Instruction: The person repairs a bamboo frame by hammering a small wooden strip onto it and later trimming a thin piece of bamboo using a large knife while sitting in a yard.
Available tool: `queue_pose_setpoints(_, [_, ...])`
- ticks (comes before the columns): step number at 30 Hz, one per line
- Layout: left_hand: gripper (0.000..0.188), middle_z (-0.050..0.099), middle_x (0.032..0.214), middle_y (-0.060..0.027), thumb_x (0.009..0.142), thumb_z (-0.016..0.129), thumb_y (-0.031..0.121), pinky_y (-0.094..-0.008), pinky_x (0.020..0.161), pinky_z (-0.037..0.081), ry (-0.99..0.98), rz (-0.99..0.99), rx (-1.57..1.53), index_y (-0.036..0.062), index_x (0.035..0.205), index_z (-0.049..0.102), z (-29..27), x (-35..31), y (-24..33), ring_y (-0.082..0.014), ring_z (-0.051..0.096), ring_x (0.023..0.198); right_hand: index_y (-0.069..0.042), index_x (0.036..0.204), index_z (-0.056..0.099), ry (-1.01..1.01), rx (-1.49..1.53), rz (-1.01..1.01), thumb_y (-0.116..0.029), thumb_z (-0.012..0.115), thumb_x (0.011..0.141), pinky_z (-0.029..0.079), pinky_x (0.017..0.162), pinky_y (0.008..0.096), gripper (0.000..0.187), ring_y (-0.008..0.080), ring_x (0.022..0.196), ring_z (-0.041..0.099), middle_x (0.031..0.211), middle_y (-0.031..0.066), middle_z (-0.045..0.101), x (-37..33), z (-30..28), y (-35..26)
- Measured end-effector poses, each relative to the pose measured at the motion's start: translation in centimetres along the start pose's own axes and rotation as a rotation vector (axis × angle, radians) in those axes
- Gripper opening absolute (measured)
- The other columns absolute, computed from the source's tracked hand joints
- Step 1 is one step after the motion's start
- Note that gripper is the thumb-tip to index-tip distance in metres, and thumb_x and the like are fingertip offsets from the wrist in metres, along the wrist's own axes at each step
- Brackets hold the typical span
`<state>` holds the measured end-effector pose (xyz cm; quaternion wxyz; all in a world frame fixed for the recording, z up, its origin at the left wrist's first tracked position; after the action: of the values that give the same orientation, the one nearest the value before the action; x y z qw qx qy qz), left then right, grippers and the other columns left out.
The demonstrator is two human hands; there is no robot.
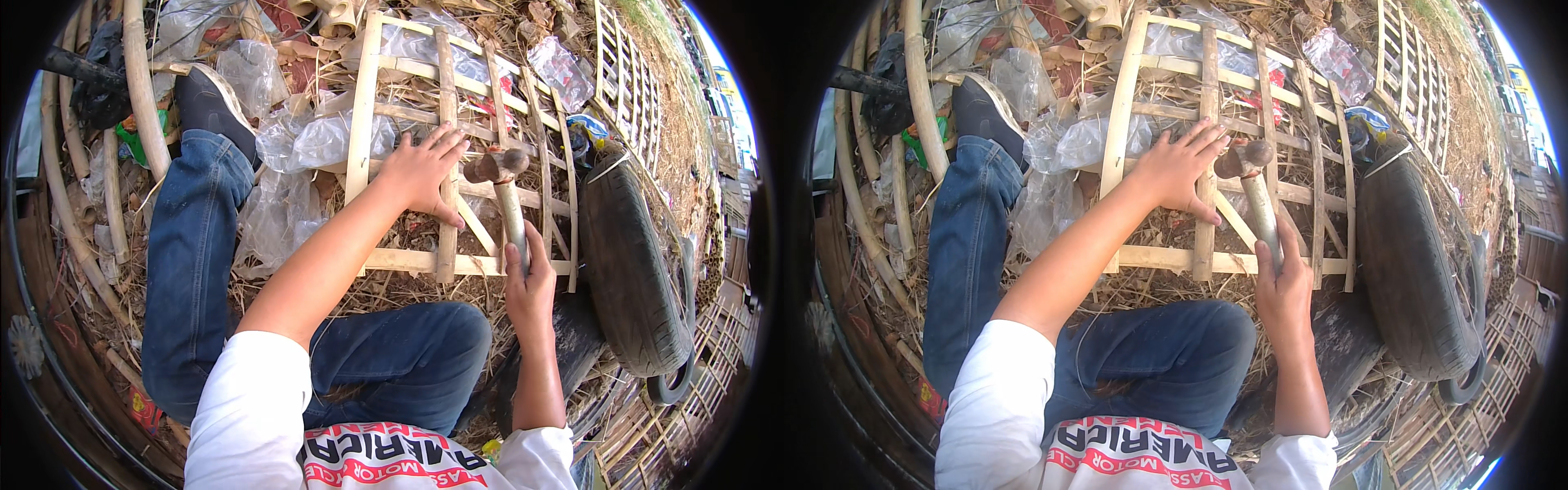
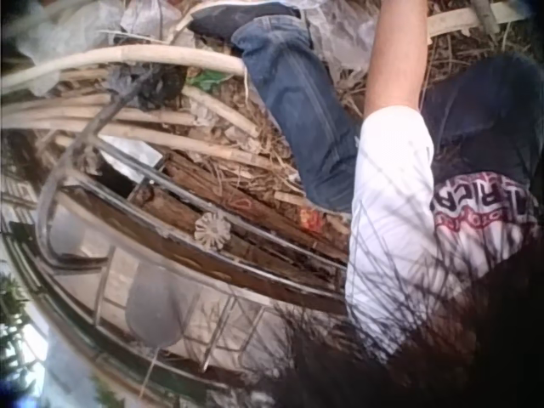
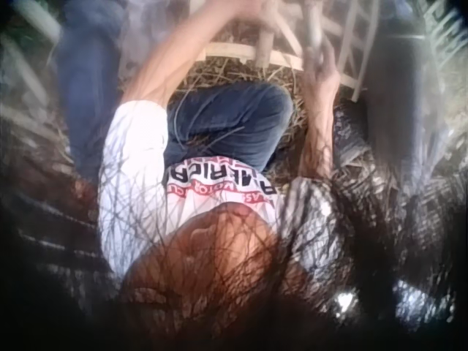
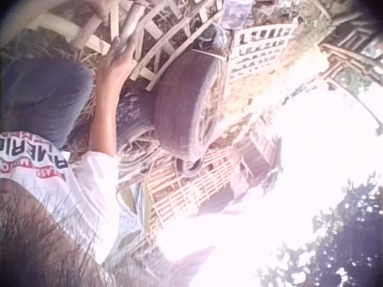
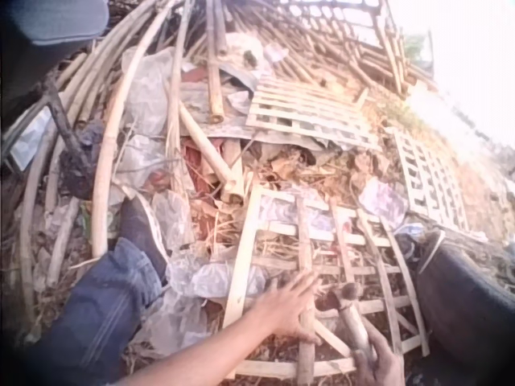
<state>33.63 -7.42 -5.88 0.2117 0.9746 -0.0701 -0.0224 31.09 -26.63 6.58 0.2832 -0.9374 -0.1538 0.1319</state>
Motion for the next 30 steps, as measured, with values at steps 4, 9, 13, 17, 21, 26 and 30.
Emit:
queue_pose_setpoints(4, [0.135, 0.019, 0.157, -0.0078, 0.048, 0.059, 0.089, -0.0627, 0.108, 0.027, 0.006, 0.003, 0.01, 0.007, 0.149, 0.025, 0.3, -0.1, -0.3, -0.0256, 0.014, 0.146, -0.001, 0.131, 0.048, 0.119, 0.098, 0.043, -0.014, 0.054, 0.095, 0.049, 0.068, 0.0329, 0.039, 0.0169, 0.07, 0.061, 0.082, 0.0184, 0.064, -0.7, -1.6, -0.9])
queue_pose_setpoints(9, [0.136, 0.018, 0.157, -0.0078, 0.047, 0.058, 0.09, -0.0626, 0.108, 0.027, -0.006, -0.002, 0.013, 0.0072, 0.149, 0.023, 0.3, 0.1, -0.2, -0.0253, 0.013, 0.146, 0.002, 0.132, 0.046, 0.152, 0.019, -0.045, -0.014, 0.054, 0.095, 0.05, 0.073, 0.0352, 0.041, 0.0262, 0.082, 0.067, 0.09, 0.0244, 0.065, -0.2, 0.6, 0.9])
queue_pose_setpoints(13, [0.137, 0.018, 0.157, -0.0081, 0.046, 0.057, 0.091, -0.063, 0.108, 0.027, -0.008, -0.006, 0.007, 0.0068, 0.149, 0.024, 0.4, 0.2, -0.2, -0.0256, 0.013, 0.146, 0.0, 0.134, 0.045, 0.019, -0.037, -0.015, -0.015, 0.054, 0.096, 0.051, 0.069, 0.0366, 0.042, 0.027, 0.073, 0.067, 0.081, 0.0245, 0.065, 0.3, 1.3, 1.4])
queue_pose_setpoints(17, [0.137, 0.019, 0.157, -0.0082, 0.045, 0.058, 0.091, -0.0636, 0.107, 0.028, 0.008, 0.005, 0.009, 0.0066, 0.149, 0.024, 0.4, 0.1, -0.3, -0.026, 0.013, 0.146, -0.001, 0.132, 0.047, 0.083, 0.063, 0.048, -0.014, 0.052, 0.097, 0.049, 0.069, 0.0322, 0.038, 0.0169, 0.073, 0.063, 0.083, 0.0184, 0.066, -0.8, -0.6, 0.2])
queue_pose_setpoints(21, [0.137, 0.018, 0.157, -0.0078, 0.045, 0.059, 0.091, -0.0636, 0.107, 0.027, -0.006, -0.005, 0.001, 0.0074, 0.149, 0.025, 0.4, -0.1, -0.6, -0.0257, 0.013, 0.146, 0.0, 0.134, 0.045, 0.195, 0.161, 0.035, -0.012, 0.053, 0.096, 0.049, 0.072, 0.0299, 0.041, 0.0147, 0.078, 0.062, 0.086, 0.0177, 0.066, -1.2, -1.3, -0.1])
queue_pose_setpoints(26, [0.136, 0.018, 0.157, -0.0077, 0.045, 0.061, 0.089, -0.0639, 0.107, 0.028, -0.013, 0.003, -0.004, 0.0074, 0.148, 0.026, 0.1, 0.5, -0.1, -0.0252, 0.013, 0.146, -0.004, 0.134, 0.046, -0.019, -0.179, -0.028, -0.014, 0.056, 0.094, 0.051, 0.07, 0.0417, 0.042, 0.0424, 0.084, 0.066, 0.088, 0.0301, 0.064, 0.3, 2.0, 1.0])
queue_pose_setpoints(30, [0.136, 0.017, 0.157, -0.0074, 0.045, 0.062, 0.088, -0.0637, 0.107, 0.028, -0.007, -0.001, -0.007, 0.0074, 0.148, 0.025, 0.6, 0.0, -0.2, -0.025, 0.012, 0.146, -0.003, 0.132, 0.049, 0.009, -0.007, 0.032, -0.013, 0.057, 0.094, 0.051, 0.07, 0.0395, 0.041, 0.0375, 0.08, 0.068, 0.087, 0.0285, 0.065, -0.4, 0.4, -0.8])
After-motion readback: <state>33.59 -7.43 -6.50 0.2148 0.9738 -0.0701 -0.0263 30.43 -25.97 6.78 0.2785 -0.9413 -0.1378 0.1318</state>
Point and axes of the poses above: each hand's wrist, its own x-axis towards the middle knuckle, its own z-axis out of the palm, y = z × x, the point moved 4 cm from there along x, towards the middle knuckle
